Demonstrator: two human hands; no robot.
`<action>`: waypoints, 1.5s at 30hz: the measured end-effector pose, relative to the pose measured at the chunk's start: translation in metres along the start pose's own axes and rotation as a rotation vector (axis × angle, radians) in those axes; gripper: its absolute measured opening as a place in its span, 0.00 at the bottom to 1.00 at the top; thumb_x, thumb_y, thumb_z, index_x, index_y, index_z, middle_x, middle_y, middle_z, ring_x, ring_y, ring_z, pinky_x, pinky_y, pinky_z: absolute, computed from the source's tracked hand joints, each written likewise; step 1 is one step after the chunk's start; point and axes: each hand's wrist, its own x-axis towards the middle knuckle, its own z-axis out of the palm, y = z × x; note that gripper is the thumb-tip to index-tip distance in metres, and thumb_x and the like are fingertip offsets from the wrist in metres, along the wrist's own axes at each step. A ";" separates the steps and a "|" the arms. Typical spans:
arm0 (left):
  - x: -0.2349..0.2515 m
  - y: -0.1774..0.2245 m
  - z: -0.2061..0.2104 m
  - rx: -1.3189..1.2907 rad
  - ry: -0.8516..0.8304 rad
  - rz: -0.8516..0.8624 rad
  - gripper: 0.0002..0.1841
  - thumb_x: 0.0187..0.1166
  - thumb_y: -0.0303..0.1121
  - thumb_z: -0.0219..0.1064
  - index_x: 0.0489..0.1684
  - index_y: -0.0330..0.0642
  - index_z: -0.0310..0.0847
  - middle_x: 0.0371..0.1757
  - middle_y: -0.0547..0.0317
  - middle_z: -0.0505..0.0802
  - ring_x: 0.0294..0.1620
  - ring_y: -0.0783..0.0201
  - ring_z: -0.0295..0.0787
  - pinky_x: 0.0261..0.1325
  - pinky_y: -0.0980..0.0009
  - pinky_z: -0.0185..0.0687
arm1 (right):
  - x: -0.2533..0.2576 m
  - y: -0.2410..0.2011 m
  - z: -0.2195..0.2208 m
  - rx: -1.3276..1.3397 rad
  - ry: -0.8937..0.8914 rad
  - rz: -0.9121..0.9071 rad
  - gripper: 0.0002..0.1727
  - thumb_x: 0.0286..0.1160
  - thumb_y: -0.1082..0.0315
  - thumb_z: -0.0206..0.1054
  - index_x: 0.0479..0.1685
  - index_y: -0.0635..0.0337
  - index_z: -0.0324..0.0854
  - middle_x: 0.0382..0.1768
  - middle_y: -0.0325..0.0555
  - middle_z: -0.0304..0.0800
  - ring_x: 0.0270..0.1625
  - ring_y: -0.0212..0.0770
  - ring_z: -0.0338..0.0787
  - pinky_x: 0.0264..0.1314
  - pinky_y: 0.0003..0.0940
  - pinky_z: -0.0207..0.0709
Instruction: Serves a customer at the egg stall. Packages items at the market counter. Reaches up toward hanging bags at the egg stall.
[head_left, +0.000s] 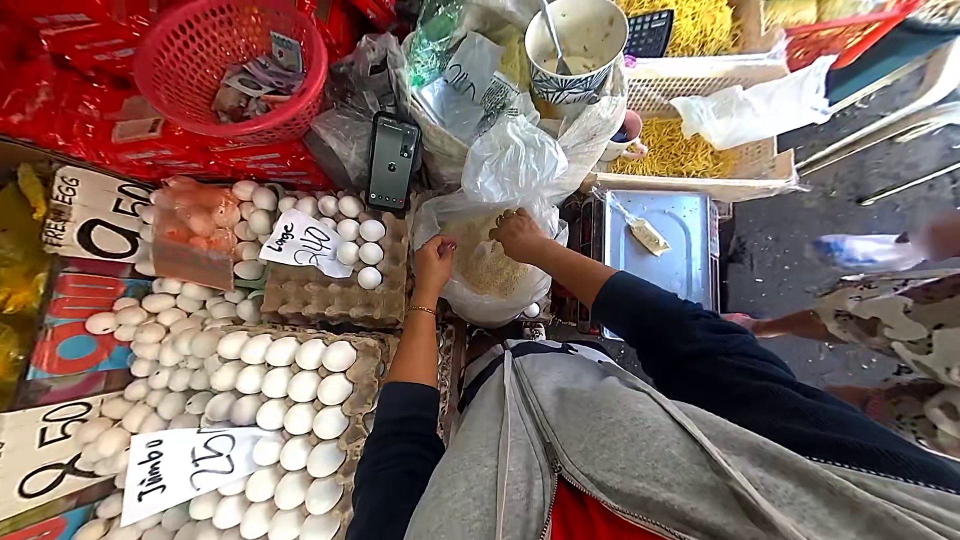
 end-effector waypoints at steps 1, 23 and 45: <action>0.001 -0.001 0.000 -0.008 0.002 -0.005 0.14 0.87 0.29 0.62 0.60 0.28 0.85 0.56 0.38 0.92 0.57 0.48 0.91 0.69 0.52 0.82 | 0.003 -0.002 0.007 0.017 -0.004 0.006 0.16 0.72 0.79 0.65 0.56 0.58 0.91 0.60 0.66 0.87 0.71 0.68 0.79 0.72 0.68 0.65; -0.009 -0.007 0.008 -0.098 -0.041 -0.008 0.15 0.83 0.28 0.68 0.63 0.30 0.84 0.62 0.40 0.91 0.63 0.51 0.91 0.72 0.55 0.82 | -0.074 -0.017 -0.118 0.399 0.060 -0.066 0.14 0.87 0.74 0.58 0.57 0.64 0.90 0.54 0.60 0.92 0.59 0.57 0.90 0.68 0.58 0.76; -0.033 -0.014 0.010 -0.198 -0.030 -0.070 0.19 0.79 0.32 0.74 0.66 0.37 0.84 0.64 0.42 0.91 0.65 0.47 0.89 0.72 0.48 0.80 | -0.025 0.012 0.032 0.437 -0.198 0.036 0.10 0.78 0.73 0.67 0.49 0.68 0.92 0.50 0.64 0.92 0.60 0.63 0.89 0.68 0.66 0.74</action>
